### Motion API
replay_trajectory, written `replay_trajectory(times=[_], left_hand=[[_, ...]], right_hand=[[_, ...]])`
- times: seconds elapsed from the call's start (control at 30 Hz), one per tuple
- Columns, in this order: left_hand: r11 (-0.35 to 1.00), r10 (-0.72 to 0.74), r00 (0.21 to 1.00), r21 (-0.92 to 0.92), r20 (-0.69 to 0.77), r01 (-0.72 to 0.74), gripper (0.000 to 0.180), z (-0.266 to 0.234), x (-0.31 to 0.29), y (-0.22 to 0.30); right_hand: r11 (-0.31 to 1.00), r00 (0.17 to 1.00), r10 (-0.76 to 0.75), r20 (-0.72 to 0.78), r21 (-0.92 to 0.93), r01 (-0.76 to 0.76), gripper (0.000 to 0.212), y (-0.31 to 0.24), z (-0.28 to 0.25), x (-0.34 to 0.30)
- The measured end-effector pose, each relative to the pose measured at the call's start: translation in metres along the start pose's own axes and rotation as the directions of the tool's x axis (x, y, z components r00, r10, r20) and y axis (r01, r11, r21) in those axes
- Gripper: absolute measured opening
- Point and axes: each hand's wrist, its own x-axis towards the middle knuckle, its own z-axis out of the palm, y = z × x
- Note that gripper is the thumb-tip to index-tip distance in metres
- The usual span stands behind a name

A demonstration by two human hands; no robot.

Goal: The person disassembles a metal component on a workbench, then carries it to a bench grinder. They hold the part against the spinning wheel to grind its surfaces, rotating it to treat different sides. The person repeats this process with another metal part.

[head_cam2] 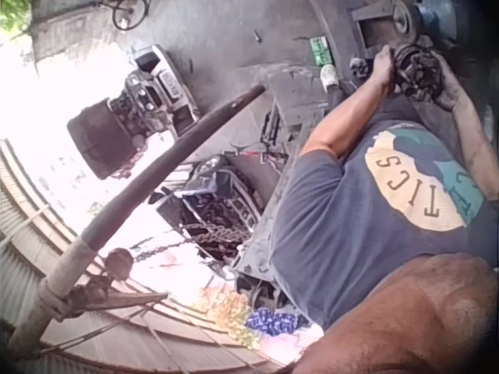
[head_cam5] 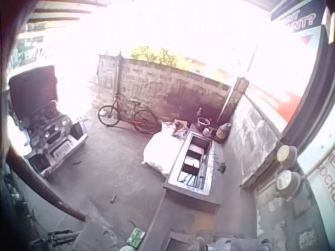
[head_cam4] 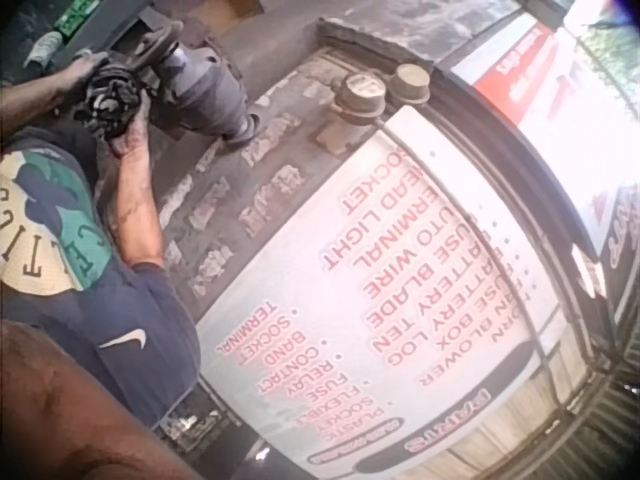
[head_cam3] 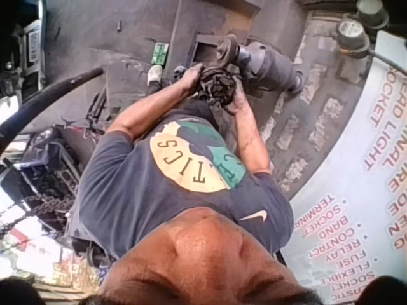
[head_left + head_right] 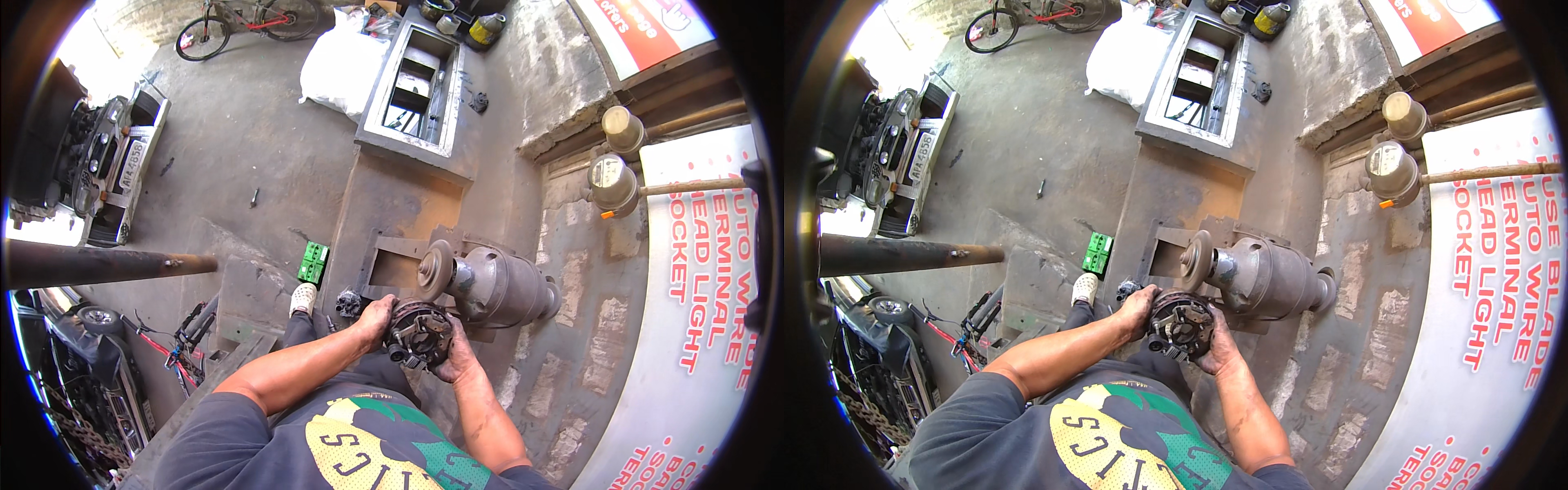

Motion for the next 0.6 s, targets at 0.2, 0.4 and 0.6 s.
replay_trajectory(times=[0.2,0.4,0.6], left_hand=[[0.996,-0.029,0.998,-0.089,-0.056,0.024,0.034,-0.001,-0.002,-0.001],[0.998,-0.032,0.999,0.054,0.023,0.031,0.038,-0.006,0.019,-0.011],[0.997,-0.019,1.0,-0.076,0.005,0.02,0.037,-0.002,-0.003,-0.004]], right_hand=[[0.999,1.0,0.016,-0.003,-0.041,-0.016,0.055,-0.004,0.004,0.004],[1.0,1.0,-0.014,0.005,-0.02,0.014,0.057,-0.003,0.006,-0.005],[0.999,1.0,0.013,0.027,-0.05,-0.012,0.058,-0.004,0.001,0.002]])
